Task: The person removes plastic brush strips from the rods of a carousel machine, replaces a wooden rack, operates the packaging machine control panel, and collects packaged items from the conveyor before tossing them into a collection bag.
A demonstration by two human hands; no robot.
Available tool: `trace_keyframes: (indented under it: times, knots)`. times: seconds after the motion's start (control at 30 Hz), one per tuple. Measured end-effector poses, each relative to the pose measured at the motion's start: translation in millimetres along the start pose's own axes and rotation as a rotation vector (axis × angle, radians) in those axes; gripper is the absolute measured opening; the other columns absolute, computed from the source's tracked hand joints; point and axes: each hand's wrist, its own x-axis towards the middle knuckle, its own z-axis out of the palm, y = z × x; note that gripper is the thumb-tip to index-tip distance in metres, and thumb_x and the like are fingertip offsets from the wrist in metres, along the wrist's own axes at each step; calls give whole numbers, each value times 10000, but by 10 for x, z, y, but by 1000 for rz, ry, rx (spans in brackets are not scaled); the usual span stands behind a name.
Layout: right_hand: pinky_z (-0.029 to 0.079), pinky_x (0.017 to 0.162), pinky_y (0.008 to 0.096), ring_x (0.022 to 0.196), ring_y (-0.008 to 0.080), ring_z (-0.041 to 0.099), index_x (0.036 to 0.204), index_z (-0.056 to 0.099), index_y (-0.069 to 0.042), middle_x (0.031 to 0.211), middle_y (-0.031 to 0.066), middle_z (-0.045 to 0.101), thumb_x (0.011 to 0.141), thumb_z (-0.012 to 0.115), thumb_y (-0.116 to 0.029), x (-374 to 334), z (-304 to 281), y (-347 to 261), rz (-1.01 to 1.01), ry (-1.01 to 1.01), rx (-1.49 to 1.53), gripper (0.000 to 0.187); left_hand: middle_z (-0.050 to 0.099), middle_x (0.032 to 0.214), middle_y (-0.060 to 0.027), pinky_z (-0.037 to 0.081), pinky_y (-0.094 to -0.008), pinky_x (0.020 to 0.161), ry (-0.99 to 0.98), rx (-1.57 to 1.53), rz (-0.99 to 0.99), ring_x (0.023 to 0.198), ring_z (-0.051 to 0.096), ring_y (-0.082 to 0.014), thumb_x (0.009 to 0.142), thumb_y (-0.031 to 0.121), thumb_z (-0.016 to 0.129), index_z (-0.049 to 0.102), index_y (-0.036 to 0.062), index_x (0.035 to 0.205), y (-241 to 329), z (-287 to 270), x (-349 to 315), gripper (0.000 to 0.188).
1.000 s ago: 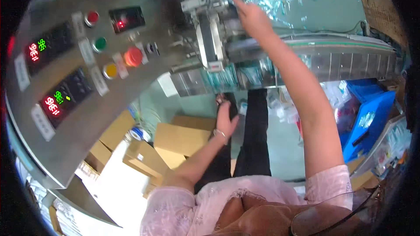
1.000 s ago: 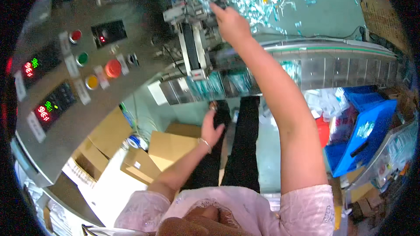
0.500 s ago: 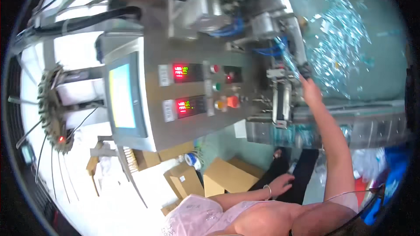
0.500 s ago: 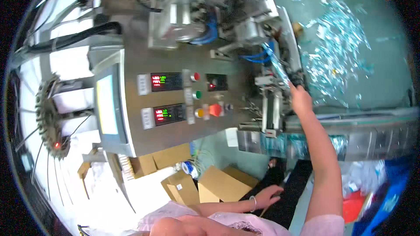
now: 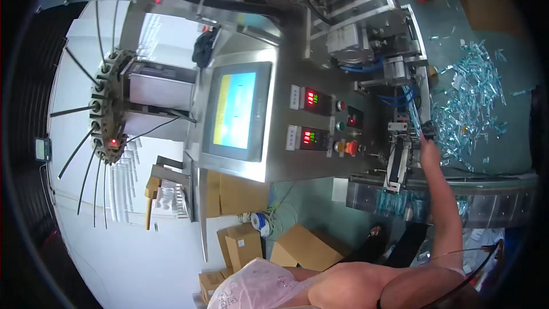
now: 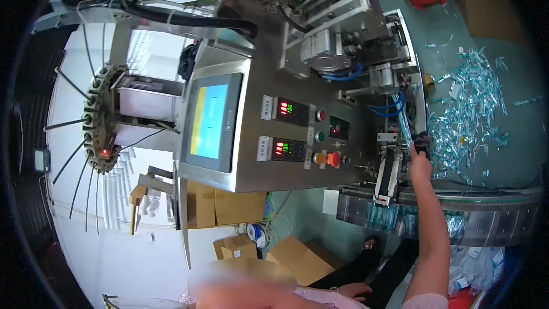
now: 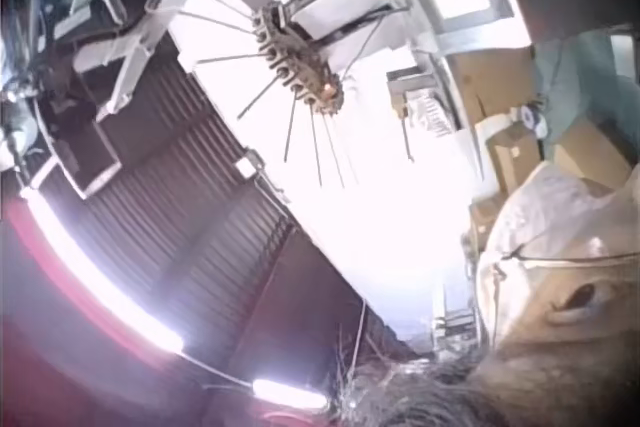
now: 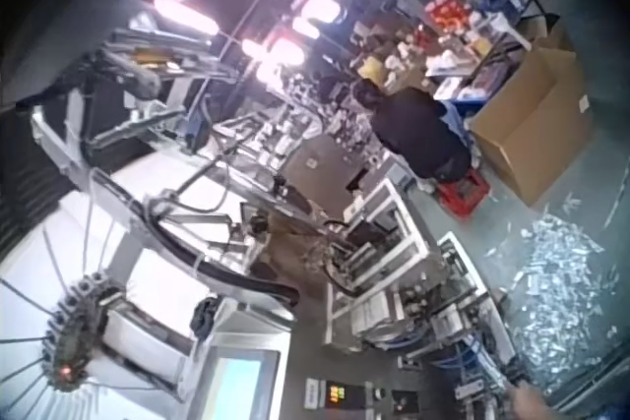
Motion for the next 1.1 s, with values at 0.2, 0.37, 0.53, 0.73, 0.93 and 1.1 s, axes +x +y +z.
trace_keyframes:
  times: [0.2, 0.37, 0.53, 0.73, 0.93, 1.1]
  knots:
    - [449, 648, 427, 740, 359, 549, 1211, 410, -173, 886, 201, 491, 779, 391, -42, -74, -28, -170, 46, 2, -13, 451, 504, 1009, -153, 394, -334, 834, 177, -24, -68, 955, 492, -290, 753, 110, 541, 474, 30, 1063, -204, -88, -335, 328]
    - [452, 654, 433, 763, 363, 553, 1225, 378, -176, 895, 206, 492, 766, 397, -33, -43, 85, -155, 50, 37, -38, 482, 506, 1011, -152, 396, -333, 832, 313, -57, -119, 954, 494, -291, 753, 103, 541, 476, 29, 1061, -409, -121, -619, 324]
    - [456, 656, 431, 776, 357, 556, 1238, 363, -179, 928, 206, 491, 757, 393, -24, -66, 86, -269, 57, 41, -55, 506, 508, 1013, -151, 398, -333, 830, 421, -101, -140, 952, 497, -292, 753, 97, 540, 478, 27, 1059, -542, -114, -867, 320]
    - [452, 638, 432, 767, 353, 551, 1253, 335, -202, 905, 196, 502, 775, 369, -42, -134, 170, -166, 70, 101, -78, 505, 511, 1016, -149, 401, -332, 828, 486, -135, -152, 949, 501, -293, 753, 89, 539, 481, 26, 1057, -637, -79, -1079, 316]
    - [438, 654, 446, 784, 365, 547, 1208, 386, -189, 924, 198, 515, 809, 349, -134, -132, 113, -336, 87, 27, -36, 404, 520, 1014, -147, 409, -337, 818, 435, 405, 5, 940, 508, -297, 751, 66, 538, 494, 21, 1040, -525, -487, -898, 296]
    - [446, 632, 457, 761, 365, 549, 1173, 418, -180, 905, 186, 507, 805, 357, -130, -114, 105, -284, 28, 163, 11, 376, 524, 1025, -127, 415, -398, 799, 559, 734, 793, 979, 487, -313, 705, -16, 532, 541, 39, 898, 1530, -899, -941, 200]
